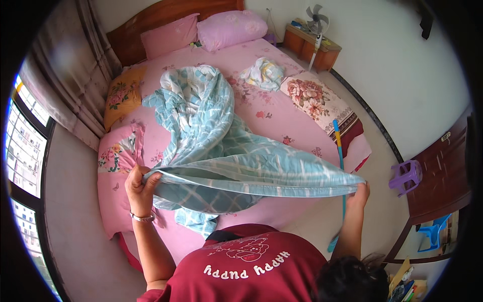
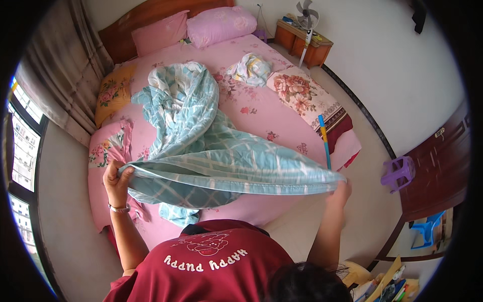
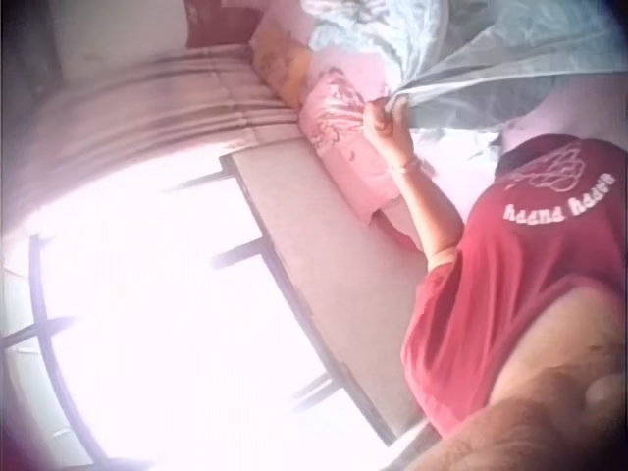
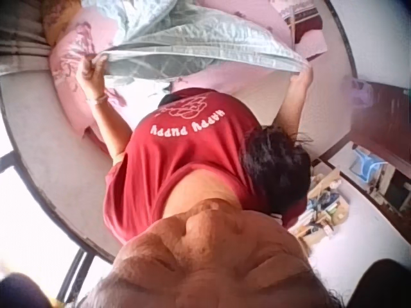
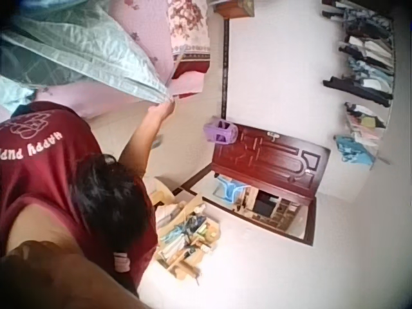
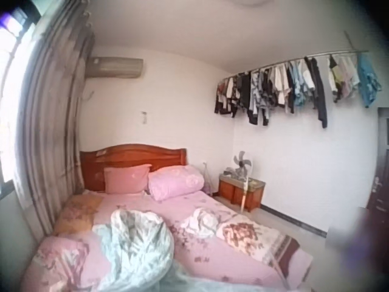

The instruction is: The person folds a dark blue rectangular item on a bed and places it on a nearby table. They then pick up a light blue patterned quilt, shake it out, and fold it into a neat rectangular shape on the bed.

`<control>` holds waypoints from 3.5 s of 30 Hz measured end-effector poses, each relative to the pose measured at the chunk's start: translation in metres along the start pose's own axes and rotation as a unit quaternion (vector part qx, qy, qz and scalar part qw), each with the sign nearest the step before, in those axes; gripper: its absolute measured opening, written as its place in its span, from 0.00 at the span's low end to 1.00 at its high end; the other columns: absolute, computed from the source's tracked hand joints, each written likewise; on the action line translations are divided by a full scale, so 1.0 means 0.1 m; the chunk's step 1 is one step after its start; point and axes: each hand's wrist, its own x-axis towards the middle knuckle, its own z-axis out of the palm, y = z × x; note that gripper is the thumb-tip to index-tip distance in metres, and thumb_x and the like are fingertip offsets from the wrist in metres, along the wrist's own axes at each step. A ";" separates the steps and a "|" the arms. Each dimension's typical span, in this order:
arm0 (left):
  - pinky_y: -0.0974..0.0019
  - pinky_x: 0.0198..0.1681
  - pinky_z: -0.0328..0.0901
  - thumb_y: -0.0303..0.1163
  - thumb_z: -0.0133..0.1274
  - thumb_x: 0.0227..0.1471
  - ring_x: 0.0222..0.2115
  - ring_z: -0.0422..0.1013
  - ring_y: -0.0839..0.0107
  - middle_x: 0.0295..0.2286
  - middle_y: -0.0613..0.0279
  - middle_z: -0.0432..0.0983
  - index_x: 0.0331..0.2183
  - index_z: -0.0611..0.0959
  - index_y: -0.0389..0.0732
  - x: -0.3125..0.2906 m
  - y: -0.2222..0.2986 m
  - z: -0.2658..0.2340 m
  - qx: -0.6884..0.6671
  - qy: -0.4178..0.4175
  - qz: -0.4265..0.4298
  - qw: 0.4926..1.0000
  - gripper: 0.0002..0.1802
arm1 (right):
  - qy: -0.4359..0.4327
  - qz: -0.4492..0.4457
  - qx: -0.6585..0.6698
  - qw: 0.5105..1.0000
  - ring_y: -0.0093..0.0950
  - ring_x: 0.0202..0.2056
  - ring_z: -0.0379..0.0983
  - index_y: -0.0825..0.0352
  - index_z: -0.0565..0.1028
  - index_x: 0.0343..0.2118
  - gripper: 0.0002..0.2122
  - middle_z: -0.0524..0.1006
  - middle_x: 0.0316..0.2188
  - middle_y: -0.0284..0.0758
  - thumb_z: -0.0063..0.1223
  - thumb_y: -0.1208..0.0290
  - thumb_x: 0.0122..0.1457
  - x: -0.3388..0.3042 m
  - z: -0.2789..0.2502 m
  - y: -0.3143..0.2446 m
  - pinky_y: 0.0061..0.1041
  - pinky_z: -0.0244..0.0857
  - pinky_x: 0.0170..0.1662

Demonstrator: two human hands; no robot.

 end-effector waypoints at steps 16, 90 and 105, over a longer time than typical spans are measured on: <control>0.69 0.25 0.57 0.32 0.67 0.38 0.20 0.62 0.71 0.18 0.65 0.67 0.22 0.76 0.38 0.06 0.25 -0.04 0.074 -0.010 0.090 0.993 0.15 | -0.044 -0.247 -0.690 0.679 0.42 0.33 0.74 0.64 0.78 0.30 0.09 0.77 0.28 0.43 0.50 0.65 0.51 0.14 -1.25 1.20 0.40 0.67 0.37; 0.63 0.46 0.70 0.10 0.56 0.36 0.45 0.72 0.59 0.47 0.55 0.71 0.60 0.62 0.60 0.56 0.10 2.71 0.004 -0.463 0.113 0.879 0.51 | -0.905 0.011 0.125 0.406 0.35 0.25 0.70 0.77 0.68 0.41 0.14 0.75 0.28 0.43 0.53 0.71 0.59 -1.16 0.00 -1.32 0.35 0.66 0.31; 0.61 0.32 0.67 0.14 0.53 0.36 0.29 0.73 0.56 0.25 0.56 0.72 0.25 0.78 0.41 0.64 -0.48 2.50 0.052 -0.234 0.106 0.965 0.12 | -0.642 -0.212 0.107 0.729 0.24 0.15 0.63 0.67 0.66 0.27 0.11 0.69 0.14 0.34 0.48 0.67 0.62 -1.08 -0.56 -1.92 0.24 0.64 0.24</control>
